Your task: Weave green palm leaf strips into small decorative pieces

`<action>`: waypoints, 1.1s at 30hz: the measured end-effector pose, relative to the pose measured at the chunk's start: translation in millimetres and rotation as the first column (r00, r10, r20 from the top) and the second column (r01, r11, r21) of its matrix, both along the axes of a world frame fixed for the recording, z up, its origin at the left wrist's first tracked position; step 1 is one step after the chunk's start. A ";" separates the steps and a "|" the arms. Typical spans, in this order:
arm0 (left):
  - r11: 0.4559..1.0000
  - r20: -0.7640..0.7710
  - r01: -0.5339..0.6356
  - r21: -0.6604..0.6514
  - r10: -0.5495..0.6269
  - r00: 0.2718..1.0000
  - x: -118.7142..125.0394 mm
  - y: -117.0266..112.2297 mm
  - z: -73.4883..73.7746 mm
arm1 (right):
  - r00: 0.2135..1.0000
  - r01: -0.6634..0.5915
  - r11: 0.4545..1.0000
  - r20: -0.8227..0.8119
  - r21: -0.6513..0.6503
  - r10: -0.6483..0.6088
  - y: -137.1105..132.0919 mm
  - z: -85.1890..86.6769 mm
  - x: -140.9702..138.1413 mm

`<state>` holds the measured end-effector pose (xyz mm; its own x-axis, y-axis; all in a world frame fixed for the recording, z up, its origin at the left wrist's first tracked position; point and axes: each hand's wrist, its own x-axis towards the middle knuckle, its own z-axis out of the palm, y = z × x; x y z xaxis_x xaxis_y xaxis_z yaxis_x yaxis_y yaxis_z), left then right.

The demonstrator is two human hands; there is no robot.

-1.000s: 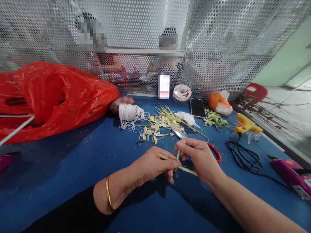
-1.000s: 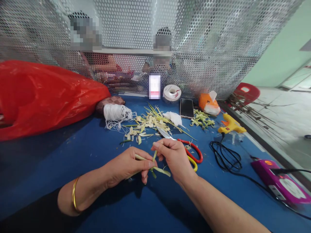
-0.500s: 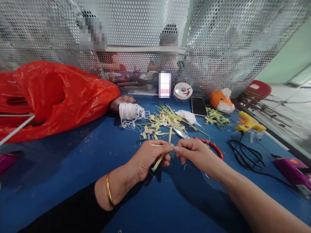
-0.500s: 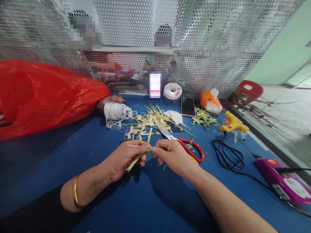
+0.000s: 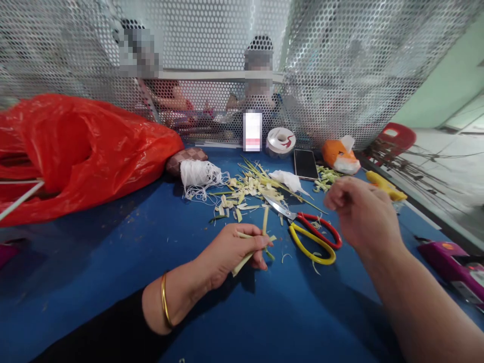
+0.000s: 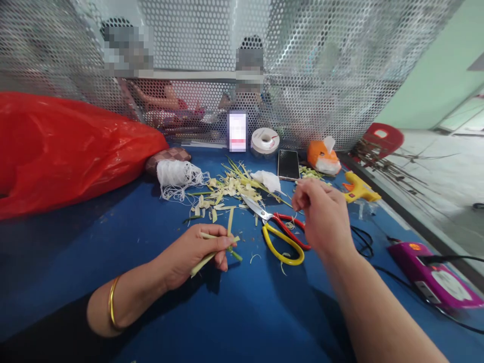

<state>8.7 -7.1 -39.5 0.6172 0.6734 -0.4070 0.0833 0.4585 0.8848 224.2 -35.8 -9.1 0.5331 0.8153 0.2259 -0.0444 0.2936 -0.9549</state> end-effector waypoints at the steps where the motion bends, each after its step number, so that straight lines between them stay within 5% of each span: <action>1: 0.999 0.024 -0.030 -0.010 0.031 0.999 0.0 0.6 -1.4 | 1.000 -0.017 0.999 0.014 -0.034 0.018 -0.4 0.9 2.9; 7: 0.992 0.038 -0.112 -0.053 0.114 0.993 -1.2 5.9 -4.1 | 0.946 -0.177 0.950 0.222 -0.256 0.236 -6.9 -7.1 -16.1; 16: 0.993 0.070 -0.104 -0.059 0.108 0.992 -1.2 5.5 -0.2 | 0.826 -0.414 0.799 0.190 -0.435 0.531 -7.2 -19.2 -33.3; 23: 0.999 0.009 0.007 -0.049 -0.006 1.000 -2.6 3.6 2.6 | 0.835 -0.310 0.838 0.293 -0.449 0.466 -11.2 -26.4 -45.6; 33: 0.997 -0.069 -0.079 -0.027 0.077 0.995 1.9 -0.4 4.3 | 0.768 -0.326 0.855 0.415 -0.403 0.488 -14.0 -34.0 -47.9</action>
<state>10.6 -7.5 -35.3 0.5338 0.7053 -0.4666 0.1056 0.4918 0.8643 176.3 -49.8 -43.1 0.0188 0.9968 0.0774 0.3968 0.0636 -0.9157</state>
